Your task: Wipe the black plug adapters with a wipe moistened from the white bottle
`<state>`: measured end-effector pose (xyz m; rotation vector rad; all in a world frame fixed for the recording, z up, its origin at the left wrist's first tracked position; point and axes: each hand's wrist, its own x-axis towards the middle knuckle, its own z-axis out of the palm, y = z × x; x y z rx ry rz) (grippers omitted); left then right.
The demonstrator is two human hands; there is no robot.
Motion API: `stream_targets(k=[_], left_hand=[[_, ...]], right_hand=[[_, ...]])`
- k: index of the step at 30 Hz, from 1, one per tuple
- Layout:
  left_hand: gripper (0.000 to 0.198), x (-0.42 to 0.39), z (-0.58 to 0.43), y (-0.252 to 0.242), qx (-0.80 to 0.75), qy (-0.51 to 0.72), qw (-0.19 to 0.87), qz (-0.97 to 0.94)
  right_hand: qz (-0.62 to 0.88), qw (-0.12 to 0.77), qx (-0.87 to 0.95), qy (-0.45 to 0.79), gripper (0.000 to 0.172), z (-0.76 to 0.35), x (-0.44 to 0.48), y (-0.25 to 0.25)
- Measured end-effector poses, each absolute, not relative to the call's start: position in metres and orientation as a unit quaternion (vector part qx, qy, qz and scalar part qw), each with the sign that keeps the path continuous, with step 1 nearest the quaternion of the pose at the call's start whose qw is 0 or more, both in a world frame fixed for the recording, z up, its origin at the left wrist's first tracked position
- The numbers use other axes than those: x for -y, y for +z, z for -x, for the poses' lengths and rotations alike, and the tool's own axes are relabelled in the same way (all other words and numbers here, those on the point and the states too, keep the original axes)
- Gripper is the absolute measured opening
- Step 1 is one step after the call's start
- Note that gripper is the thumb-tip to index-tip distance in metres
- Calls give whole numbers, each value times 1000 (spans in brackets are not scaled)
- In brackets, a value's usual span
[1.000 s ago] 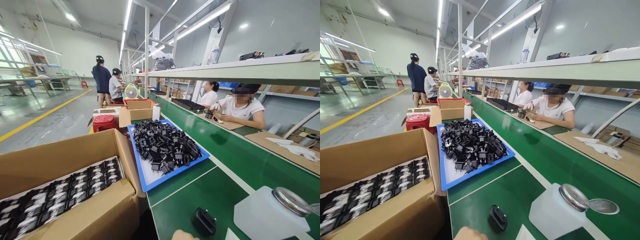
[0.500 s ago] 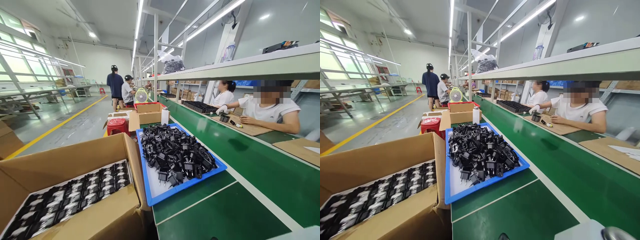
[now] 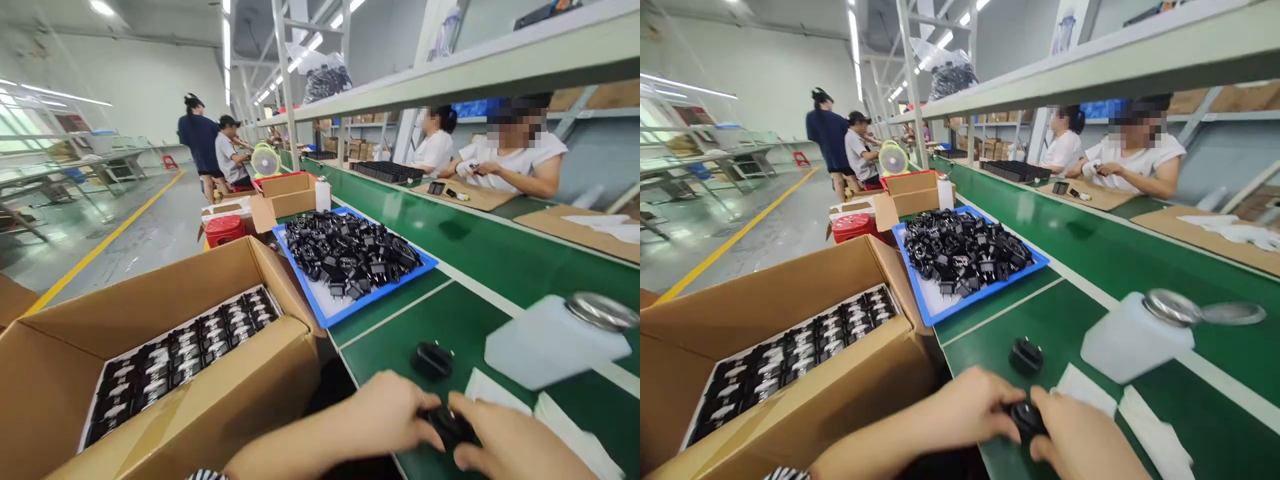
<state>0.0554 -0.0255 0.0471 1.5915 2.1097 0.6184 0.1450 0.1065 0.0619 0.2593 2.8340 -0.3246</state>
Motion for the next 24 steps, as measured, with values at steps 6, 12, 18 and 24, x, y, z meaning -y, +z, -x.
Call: stream_targets(k=[6,12,18,24], left_hand=[[18,7,-55,85,-804,34,195,-560],[15,-20,-61,107,-784,-71,250,-563],[9,-4,-55,90,-790,8,230,-569],[27,30,-45,40,-763,235,286,-530]], right_hand=[[-97,194,-971,-99,14,-137,-102,87],[-122,191,-965,-129,19,-141,-105,81],[-113,171,-972,-117,16,-144,-102,82],[-154,131,-969,-140,14,-151,-99,78]])
